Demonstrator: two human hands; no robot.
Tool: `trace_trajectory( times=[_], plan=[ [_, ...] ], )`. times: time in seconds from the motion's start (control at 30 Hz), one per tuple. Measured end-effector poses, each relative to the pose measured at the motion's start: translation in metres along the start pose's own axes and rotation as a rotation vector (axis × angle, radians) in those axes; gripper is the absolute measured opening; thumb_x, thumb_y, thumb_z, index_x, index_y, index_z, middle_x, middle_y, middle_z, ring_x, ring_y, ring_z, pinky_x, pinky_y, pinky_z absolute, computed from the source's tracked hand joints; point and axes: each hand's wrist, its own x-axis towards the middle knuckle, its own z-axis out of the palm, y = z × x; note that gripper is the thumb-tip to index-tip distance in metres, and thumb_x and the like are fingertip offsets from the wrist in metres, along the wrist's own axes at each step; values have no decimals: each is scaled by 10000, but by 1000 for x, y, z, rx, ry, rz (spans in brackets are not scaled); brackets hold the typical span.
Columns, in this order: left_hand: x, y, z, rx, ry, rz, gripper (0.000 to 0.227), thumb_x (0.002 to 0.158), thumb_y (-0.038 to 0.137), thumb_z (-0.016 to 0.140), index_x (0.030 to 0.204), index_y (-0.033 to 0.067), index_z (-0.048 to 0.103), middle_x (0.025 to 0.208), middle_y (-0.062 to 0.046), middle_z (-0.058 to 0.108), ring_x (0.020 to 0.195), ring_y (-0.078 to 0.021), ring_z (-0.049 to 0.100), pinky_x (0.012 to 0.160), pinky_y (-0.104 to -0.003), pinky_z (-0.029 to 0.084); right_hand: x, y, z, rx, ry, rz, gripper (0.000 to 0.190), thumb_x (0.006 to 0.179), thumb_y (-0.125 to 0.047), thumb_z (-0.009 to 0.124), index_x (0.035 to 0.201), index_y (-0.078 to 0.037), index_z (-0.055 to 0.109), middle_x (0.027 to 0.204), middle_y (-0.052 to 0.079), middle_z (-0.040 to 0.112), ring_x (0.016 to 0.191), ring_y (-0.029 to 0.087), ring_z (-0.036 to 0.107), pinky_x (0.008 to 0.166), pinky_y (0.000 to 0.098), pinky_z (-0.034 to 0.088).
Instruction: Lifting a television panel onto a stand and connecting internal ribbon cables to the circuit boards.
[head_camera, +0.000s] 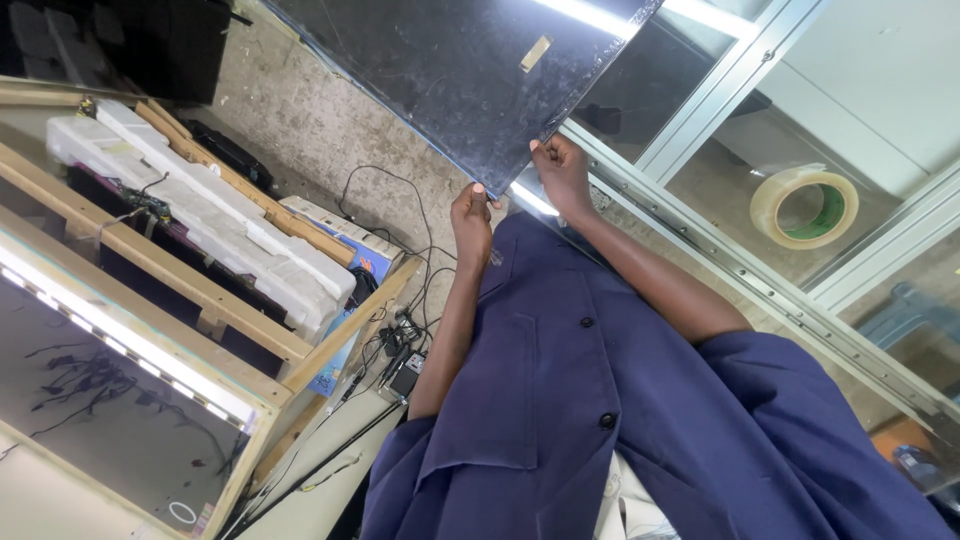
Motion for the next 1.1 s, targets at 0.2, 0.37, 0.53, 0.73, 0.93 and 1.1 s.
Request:
trace_trajectory(
  times=[0.2, 0.37, 0.53, 0.73, 0.93, 1.1],
  plan=[
    [-2, 3, -1, 1, 4, -8, 377, 1046, 98, 371, 780, 29, 630, 613, -97, 576, 464, -45, 301, 486, -230, 269, 1, -1, -3, 37, -62, 12, 251, 914, -119, 681, 694, -80, 567, 554, -9, 468, 513, 58, 529, 464, 211, 404],
    [2, -13, -5, 10, -5, -26, 378, 1058, 133, 362, 807, 40, 629, 639, -97, 594, 464, -43, 312, 465, -225, 269, -2, -18, -1, 148, -70, 133, 339, 998, -243, 587, 707, -69, 594, 523, -13, 453, 435, 45, 489, 396, 182, 388],
    [-14, 16, 3, -87, -27, -76, 344, 1075, 201, 354, 930, 33, 616, 701, -105, 591, 480, -16, 299, 412, -181, 261, -14, -11, -12, 133, -177, 56, 211, 900, -202, 747, 823, -53, 619, 614, 7, 525, 515, 57, 554, 432, 197, 426],
    [-43, 38, 5, -332, 23, -221, 351, 1041, 370, 404, 1134, 44, 495, 833, -90, 541, 547, -28, 344, 409, -131, 279, -75, -37, -20, 184, -478, 218, 180, 916, -183, 648, 961, -10, 638, 673, 56, 569, 557, 106, 604, 436, 223, 503],
    [-73, 102, 12, -332, 54, 171, 236, 953, 45, 532, 1186, 19, 512, 1010, -156, 599, 684, -17, 436, 530, -124, 350, -105, -93, -9, 251, -1075, 323, 623, 927, -262, 673, 1437, -14, 413, 1383, 155, 488, 1305, 242, 439, 1104, 433, 353],
    [-83, 131, 14, -58, 23, 585, 634, 695, -129, 357, 1292, -15, 540, 1341, -205, 445, 952, -177, 447, 827, -286, 366, -126, -157, 6, 1074, -821, 479, 335, 1030, -293, 396, 1120, -78, 638, 982, 82, 643, 967, 198, 654, 891, 372, 472]
  ],
)
